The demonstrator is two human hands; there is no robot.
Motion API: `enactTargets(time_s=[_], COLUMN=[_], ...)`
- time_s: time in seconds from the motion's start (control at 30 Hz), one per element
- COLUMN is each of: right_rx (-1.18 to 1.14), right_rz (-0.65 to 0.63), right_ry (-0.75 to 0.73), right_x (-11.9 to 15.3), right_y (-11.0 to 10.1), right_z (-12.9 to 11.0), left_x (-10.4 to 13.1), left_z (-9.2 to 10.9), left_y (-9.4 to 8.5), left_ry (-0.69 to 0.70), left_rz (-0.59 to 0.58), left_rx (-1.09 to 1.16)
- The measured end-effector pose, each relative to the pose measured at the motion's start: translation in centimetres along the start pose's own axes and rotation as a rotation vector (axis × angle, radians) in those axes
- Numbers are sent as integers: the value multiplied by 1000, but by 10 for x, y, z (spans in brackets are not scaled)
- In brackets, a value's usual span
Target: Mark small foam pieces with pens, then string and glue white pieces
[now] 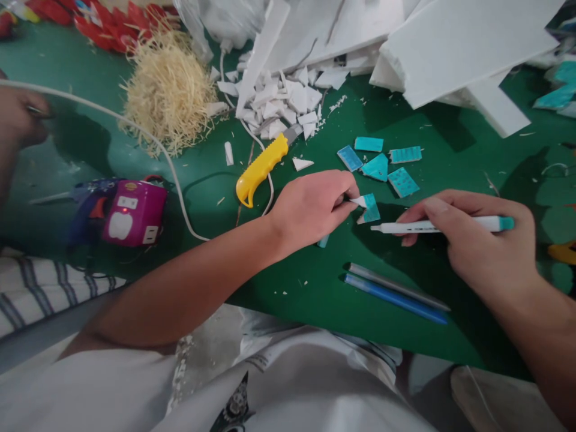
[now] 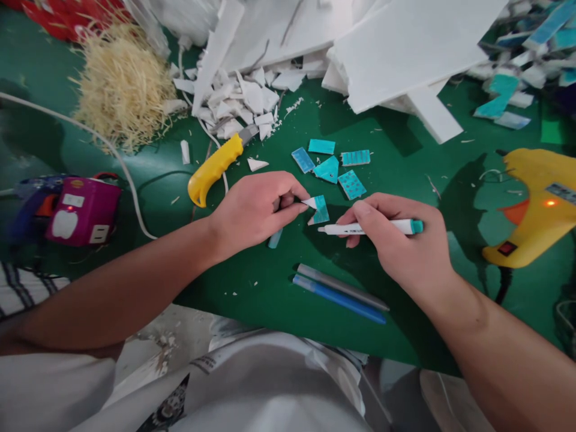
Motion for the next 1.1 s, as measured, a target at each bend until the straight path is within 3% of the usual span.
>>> enactTargets(time_s=[0.53, 1.1], right_rx=[-21, 10], right_rz=[-22, -9], right_ry=[-68, -35], right_x=[1, 1], right_y=[2, 1], right_z=[1, 1], left_x=[0, 0], left_z=[0, -1], left_y=[0, -1], left_ry=[12, 13], left_rz=[13, 9], left_rx=[14, 21])
Point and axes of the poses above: each hand's wrist, its own x-axis away from the middle knuckle, its own y-axis out of the palm, z = x × y, the point moved 6 cm from there along -x, towards the middle knuckle, and after that the axes turned 10 degrees about x, right-handed, at the moved point
